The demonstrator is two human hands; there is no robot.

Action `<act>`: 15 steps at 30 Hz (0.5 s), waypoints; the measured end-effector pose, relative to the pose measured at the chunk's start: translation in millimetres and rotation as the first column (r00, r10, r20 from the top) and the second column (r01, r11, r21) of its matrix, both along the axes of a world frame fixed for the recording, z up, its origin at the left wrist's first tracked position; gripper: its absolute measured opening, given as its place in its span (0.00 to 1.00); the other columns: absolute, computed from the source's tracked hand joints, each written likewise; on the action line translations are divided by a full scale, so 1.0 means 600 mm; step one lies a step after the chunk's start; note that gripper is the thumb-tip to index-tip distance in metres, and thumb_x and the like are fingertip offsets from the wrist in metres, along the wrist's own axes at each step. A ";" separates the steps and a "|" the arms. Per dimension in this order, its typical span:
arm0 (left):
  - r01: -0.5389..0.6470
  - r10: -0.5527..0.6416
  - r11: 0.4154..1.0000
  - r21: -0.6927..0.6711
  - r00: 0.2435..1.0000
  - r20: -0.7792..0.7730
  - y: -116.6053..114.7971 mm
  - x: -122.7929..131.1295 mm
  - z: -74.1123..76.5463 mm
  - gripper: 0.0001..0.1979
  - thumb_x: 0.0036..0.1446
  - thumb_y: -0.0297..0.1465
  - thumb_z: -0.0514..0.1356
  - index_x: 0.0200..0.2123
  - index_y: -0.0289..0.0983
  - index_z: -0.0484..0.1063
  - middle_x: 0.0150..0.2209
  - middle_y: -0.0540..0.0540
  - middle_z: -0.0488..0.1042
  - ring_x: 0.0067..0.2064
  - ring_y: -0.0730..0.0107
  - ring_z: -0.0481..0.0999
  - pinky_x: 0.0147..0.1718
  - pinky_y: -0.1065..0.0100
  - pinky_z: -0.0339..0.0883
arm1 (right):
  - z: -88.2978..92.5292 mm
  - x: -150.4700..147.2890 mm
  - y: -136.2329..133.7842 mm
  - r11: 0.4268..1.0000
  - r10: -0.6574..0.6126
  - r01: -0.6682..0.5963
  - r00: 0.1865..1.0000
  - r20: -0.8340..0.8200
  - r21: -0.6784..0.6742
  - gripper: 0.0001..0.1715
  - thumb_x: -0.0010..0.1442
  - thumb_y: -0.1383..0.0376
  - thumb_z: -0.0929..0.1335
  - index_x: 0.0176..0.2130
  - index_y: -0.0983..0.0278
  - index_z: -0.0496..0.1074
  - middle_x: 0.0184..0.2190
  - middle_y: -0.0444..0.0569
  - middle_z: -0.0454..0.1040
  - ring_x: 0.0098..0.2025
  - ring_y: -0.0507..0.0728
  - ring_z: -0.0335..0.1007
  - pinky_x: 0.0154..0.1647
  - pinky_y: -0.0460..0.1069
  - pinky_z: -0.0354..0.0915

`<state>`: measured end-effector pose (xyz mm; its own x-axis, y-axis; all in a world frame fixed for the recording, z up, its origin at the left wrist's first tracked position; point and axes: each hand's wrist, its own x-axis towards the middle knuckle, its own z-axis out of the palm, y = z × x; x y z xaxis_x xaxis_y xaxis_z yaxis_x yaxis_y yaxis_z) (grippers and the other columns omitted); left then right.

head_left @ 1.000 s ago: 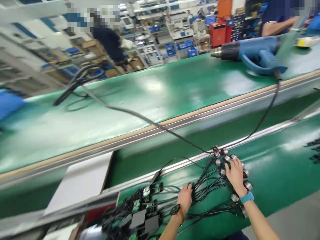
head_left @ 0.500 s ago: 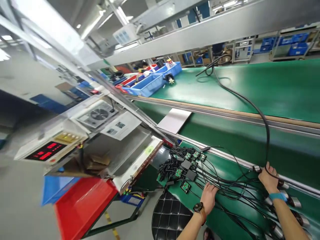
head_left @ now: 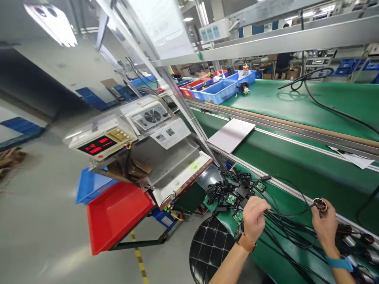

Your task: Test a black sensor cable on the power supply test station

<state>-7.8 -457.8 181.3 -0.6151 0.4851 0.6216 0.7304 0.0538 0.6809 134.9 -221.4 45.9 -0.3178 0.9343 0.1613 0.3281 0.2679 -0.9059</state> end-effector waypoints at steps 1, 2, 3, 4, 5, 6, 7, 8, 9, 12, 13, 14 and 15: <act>0.023 -0.019 0.994 0.107 0.999 -0.038 -0.032 -0.006 0.029 0.15 0.65 0.21 0.49 0.38 0.39 0.74 0.32 0.46 0.79 0.36 0.69 0.76 0.39 0.62 0.70 | 0.026 -0.015 -0.042 0.999 -0.023 0.021 0.996 -0.086 -0.024 0.40 0.55 0.46 0.71 0.58 0.66 0.67 0.43 0.56 0.75 0.40 0.61 0.74 0.48 0.58 0.70; 0.050 -0.035 0.977 0.207 0.997 -0.075 -0.070 -0.011 0.056 0.14 0.65 0.21 0.50 0.39 0.39 0.74 0.32 0.46 0.80 0.35 0.70 0.77 0.37 0.62 0.70 | 0.052 -0.030 -0.085 0.999 -0.046 0.042 0.985 -0.166 -0.026 0.41 0.54 0.46 0.72 0.58 0.66 0.67 0.42 0.54 0.75 0.40 0.60 0.74 0.48 0.58 0.70; 0.085 -0.056 0.958 0.274 0.992 -0.112 -0.112 -0.016 0.078 0.13 0.66 0.22 0.51 0.41 0.40 0.75 0.33 0.46 0.81 0.35 0.70 0.78 0.36 0.62 0.70 | 0.077 -0.045 -0.129 0.998 -0.065 0.063 0.970 -0.233 -0.013 0.41 0.53 0.46 0.73 0.57 0.67 0.68 0.41 0.54 0.75 0.39 0.59 0.74 0.47 0.58 0.70; 0.124 -0.079 0.943 0.308 0.985 -0.153 -0.158 -0.022 0.096 0.13 0.66 0.23 0.52 0.44 0.41 0.75 0.34 0.45 0.81 0.34 0.69 0.78 0.34 0.63 0.70 | 0.100 -0.060 -0.175 0.997 -0.074 0.080 0.957 -0.280 0.008 0.40 0.51 0.47 0.75 0.55 0.67 0.69 0.40 0.53 0.75 0.38 0.59 0.73 0.46 0.57 0.70; 0.156 -0.096 0.935 0.320 0.976 -0.196 -0.207 -0.030 0.109 0.13 0.66 0.25 0.52 0.47 0.41 0.74 0.34 0.45 0.82 0.33 0.69 0.79 0.32 0.64 0.70 | 0.122 -0.075 -0.221 0.995 -0.080 0.095 0.950 -0.302 0.035 0.39 0.50 0.47 0.76 0.52 0.67 0.70 0.38 0.53 0.75 0.37 0.59 0.73 0.45 0.57 0.70; 0.185 -0.108 0.927 0.327 0.965 -0.240 -0.259 -0.041 0.117 0.14 0.67 0.26 0.52 0.50 0.42 0.73 0.33 0.45 0.82 0.32 0.68 0.79 0.30 0.64 0.70 | 0.143 -0.090 -0.269 0.992 -0.087 0.110 0.949 -0.302 0.062 0.37 0.48 0.48 0.77 0.50 0.67 0.72 0.37 0.53 0.75 0.35 0.59 0.73 0.43 0.57 0.71; 0.201 -0.106 0.917 0.345 0.956 -0.274 -0.312 -0.054 0.120 0.15 0.67 0.27 0.52 0.53 0.42 0.72 0.33 0.44 0.82 0.30 0.69 0.79 0.28 0.65 0.69 | 0.162 -0.108 -0.318 0.988 -0.098 0.127 0.953 -0.287 0.087 0.35 0.47 0.48 0.78 0.48 0.67 0.73 0.36 0.54 0.75 0.33 0.59 0.72 0.41 0.58 0.71; 0.190 -0.081 0.902 0.388 0.957 -0.279 -0.366 -0.070 0.118 0.16 0.68 0.28 0.52 0.54 0.42 0.71 0.31 0.45 0.82 0.28 0.70 0.78 0.26 0.67 0.68 | 0.182 -0.128 -0.370 0.983 -0.112 0.146 0.956 -0.270 0.109 0.34 0.47 0.49 0.78 0.46 0.66 0.74 0.35 0.54 0.75 0.31 0.59 0.72 0.39 0.59 0.71; 0.160 -0.053 0.885 0.437 0.968 -0.245 -0.420 -0.087 0.113 0.16 0.68 0.28 0.51 0.54 0.42 0.72 0.30 0.46 0.81 0.27 0.70 0.77 0.25 0.67 0.67 | 0.201 -0.151 -0.422 0.978 -0.130 0.168 0.955 -0.266 0.127 0.32 0.47 0.49 0.79 0.45 0.65 0.75 0.34 0.54 0.75 0.30 0.60 0.72 0.38 0.60 0.71; -0.002 -0.054 0.888 0.460 0.993 0.108 -0.581 -0.135 0.086 0.13 0.68 0.29 0.52 0.47 0.43 0.76 0.29 0.46 0.79 0.29 0.71 0.76 0.28 0.68 0.66 | 0.266 -0.244 -0.574 0.954 -0.182 0.257 0.906 -0.383 0.152 0.28 0.48 0.51 0.79 0.45 0.59 0.76 0.36 0.55 0.76 0.30 0.63 0.73 0.38 0.66 0.72; -0.062 -0.062 0.907 0.417 0.959 0.278 -0.633 -0.148 0.076 0.12 0.67 0.31 0.53 0.43 0.43 0.78 0.28 0.46 0.79 0.29 0.70 0.75 0.29 0.68 0.66 | 0.290 -0.282 -0.620 0.951 -0.176 0.268 0.878 -0.445 0.154 0.26 0.49 0.52 0.78 0.45 0.58 0.76 0.37 0.55 0.76 0.31 0.64 0.73 0.39 0.67 0.72; -0.107 -0.074 0.926 0.363 0.890 0.451 -0.683 -0.160 0.067 0.11 0.67 0.34 0.55 0.40 0.43 0.79 0.27 0.46 0.78 0.28 0.70 0.74 0.31 0.68 0.66 | 0.314 -0.321 -0.663 0.951 -0.151 0.263 0.853 -0.499 0.161 0.25 0.50 0.52 0.78 0.45 0.57 0.76 0.38 0.55 0.76 0.31 0.64 0.73 0.39 0.68 0.72; -0.135 -0.096 0.938 0.321 0.784 0.613 -0.730 -0.170 0.058 0.11 0.65 0.38 0.58 0.38 0.43 0.80 0.25 0.47 0.77 0.27 0.71 0.72 0.30 0.67 0.65 | 0.339 -0.361 -0.701 0.955 -0.110 0.239 0.837 -0.536 0.177 0.23 0.51 0.52 0.77 0.45 0.56 0.76 0.39 0.56 0.76 0.31 0.64 0.73 0.39 0.69 0.73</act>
<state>-109.8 -895.7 216.3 -0.9245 0.3063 0.2267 0.1526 -0.2476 0.9568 -81.4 -642.1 249.0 0.0372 0.8826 0.4687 -0.1077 0.4698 -0.8762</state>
